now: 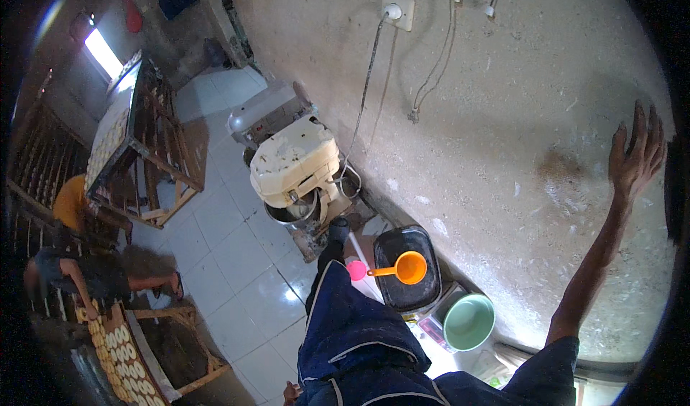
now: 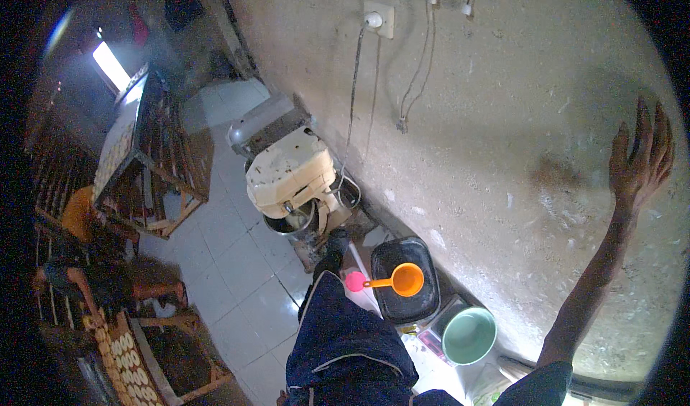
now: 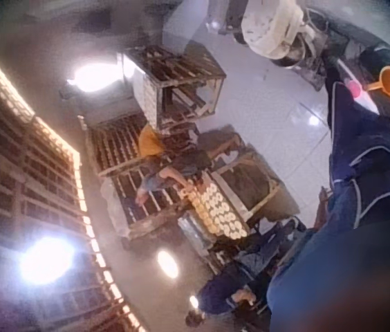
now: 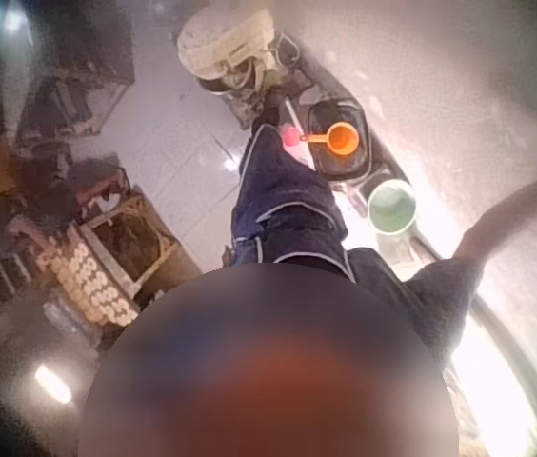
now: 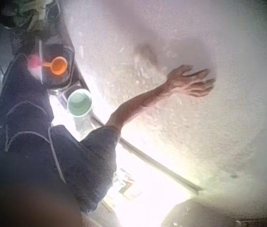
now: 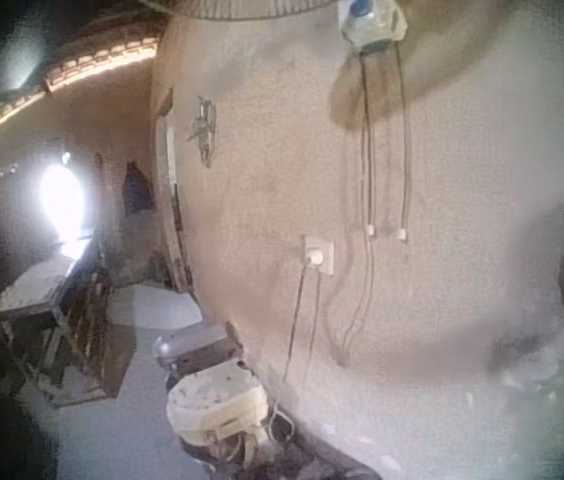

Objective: The person tears small pieces from a large dough mass, rolls them into balls, and places them on a wooden board. Later, the person shapes the dough balls into ring shapes and arranges them on the board.

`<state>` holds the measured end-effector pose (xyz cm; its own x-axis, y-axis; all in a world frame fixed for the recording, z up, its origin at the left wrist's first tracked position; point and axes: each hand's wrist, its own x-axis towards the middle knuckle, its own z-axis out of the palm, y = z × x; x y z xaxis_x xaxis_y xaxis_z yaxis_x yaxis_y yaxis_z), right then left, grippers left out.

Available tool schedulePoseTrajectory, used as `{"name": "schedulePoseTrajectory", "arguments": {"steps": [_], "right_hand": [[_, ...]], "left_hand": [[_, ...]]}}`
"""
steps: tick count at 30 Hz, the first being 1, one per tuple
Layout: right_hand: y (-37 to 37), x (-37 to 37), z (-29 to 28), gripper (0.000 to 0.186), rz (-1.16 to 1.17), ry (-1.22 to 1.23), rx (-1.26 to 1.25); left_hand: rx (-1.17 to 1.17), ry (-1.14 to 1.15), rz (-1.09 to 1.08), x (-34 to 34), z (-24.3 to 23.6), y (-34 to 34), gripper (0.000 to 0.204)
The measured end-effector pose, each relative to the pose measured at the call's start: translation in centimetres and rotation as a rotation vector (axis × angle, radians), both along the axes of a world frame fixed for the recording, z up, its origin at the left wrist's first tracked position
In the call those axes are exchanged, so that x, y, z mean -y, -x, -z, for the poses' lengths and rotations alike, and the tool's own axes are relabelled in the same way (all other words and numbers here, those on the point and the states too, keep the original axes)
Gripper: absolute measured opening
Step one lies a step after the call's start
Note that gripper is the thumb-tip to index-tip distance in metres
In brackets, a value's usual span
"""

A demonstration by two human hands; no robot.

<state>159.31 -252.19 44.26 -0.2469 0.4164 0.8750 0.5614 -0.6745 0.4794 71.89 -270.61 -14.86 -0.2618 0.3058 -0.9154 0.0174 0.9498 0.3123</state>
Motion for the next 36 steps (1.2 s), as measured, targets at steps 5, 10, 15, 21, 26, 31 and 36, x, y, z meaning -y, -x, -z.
{"name": "schedulePoseTrajectory", "arguments": {"steps": [5,10,15,21,26,31,36], "right_hand": [[-1.2,1.8,0.3,0.054,0.162,0.017,-0.051],[-0.5,1.4,0.4,0.055,0.119,0.01,-0.043],[-0.4,0.2,0.7,0.056,0.014,-0.055,-0.057],[-1.4,0.7,0.7,0.057,0.016,-0.053,-0.078],[-1.1,0.9,0.3,0.057,0.053,-0.043,-0.084],[-2.2,2.1,1.0,0.054,0.104,0.009,-0.174],[-4.6,1.5,3.2,0.053,-0.06,-0.042,-0.339]], "left_hand": [[0.003,-0.038,0.02,-3.0,1.6,-2.3,0.072],[-0.035,-0.074,-0.012,-11.4,3.4,-4.5,0.07],[-0.104,-0.527,0.23,-23.4,-1.8,-5.0,0.061],[-0.096,-0.69,0.332,-26.1,-8.7,-8.4,0.06],[-0.057,-0.492,0.137,-23.2,-6.1,-8.2,0.064],[0.023,-0.324,0.046,-12.3,-3.5,-4.1,0.071],[-0.084,-0.197,0.054,-1.2,-6.7,-2.6,0.07]]}}
